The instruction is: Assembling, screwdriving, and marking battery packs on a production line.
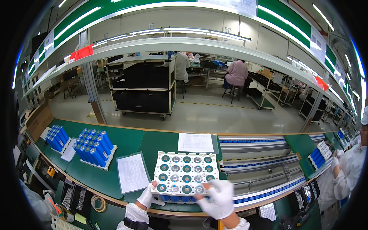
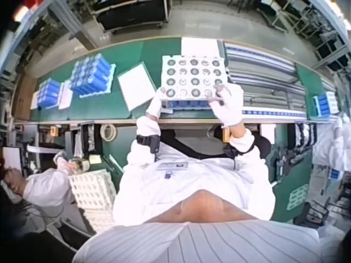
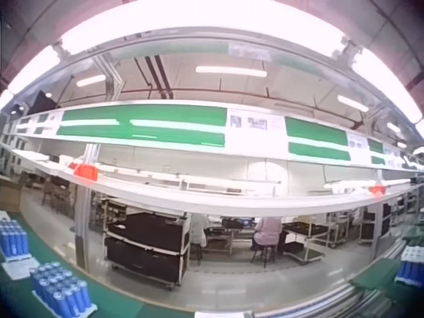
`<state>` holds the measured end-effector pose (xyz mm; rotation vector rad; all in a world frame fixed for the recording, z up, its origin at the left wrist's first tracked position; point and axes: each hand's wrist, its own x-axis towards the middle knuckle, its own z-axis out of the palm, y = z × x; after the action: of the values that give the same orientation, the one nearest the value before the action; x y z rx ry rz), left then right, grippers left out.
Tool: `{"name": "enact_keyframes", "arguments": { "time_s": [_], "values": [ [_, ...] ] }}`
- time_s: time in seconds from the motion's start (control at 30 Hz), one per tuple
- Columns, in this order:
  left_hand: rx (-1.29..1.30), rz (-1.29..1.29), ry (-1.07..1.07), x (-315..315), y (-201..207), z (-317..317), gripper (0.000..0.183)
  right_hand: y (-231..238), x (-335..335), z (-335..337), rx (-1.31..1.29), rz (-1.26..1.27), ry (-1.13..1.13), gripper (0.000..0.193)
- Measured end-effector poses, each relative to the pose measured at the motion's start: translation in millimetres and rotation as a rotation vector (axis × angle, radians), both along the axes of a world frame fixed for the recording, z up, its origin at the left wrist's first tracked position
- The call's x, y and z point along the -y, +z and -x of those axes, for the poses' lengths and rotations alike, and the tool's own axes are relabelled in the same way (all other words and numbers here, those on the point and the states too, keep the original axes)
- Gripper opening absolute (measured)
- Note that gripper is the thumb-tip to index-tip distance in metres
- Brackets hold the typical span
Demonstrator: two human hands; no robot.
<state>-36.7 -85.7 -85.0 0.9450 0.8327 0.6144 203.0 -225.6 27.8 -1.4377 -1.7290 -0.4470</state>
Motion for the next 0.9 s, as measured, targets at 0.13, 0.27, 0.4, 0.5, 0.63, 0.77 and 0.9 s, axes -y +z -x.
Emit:
{"name": "enact_keyframes", "arguments": {
  "time_s": [0.13,0.27,0.4,0.5,0.63,0.77,0.9],
  "values": [
    [-0.084,0.085,-0.001,1.0,0.8,2.3,0.083,-45.8,16.0,-70.0,-0.906,0.163,-0.132,0.029],
    [-0.071,0.116,0.017,-3.2,-14.5,4.0,0.082,-96.3,19.0,-99.9,-1.605,0.703,0.054,0.049],
    [-0.125,0.152,-0.037,-2.7,-0.5,5.9,0.092,-106.6,2.7,-91.3,-1.938,0.949,0.438,0.069],
    [-0.145,0.178,-0.079,0.2,13.3,6.9,0.098,-114.0,-6.1,-100.7,-1.902,1.070,0.478,0.076],
    [-0.088,0.205,-0.107,-4.4,14.8,12.3,0.103,-102.9,-14.9,-101.6,-1.815,1.194,0.448,0.090],
    [-0.063,0.241,-0.149,-10.2,20.4,12.5,0.105,-115.6,-21.8,-104.6,-1.802,1.235,0.479,0.090],
    [-0.091,0.253,-0.152,-16.4,6.1,9.0,0.097,-133.7,-5.5,-89.1,-1.843,1.133,0.312,0.072]
  ]
}}
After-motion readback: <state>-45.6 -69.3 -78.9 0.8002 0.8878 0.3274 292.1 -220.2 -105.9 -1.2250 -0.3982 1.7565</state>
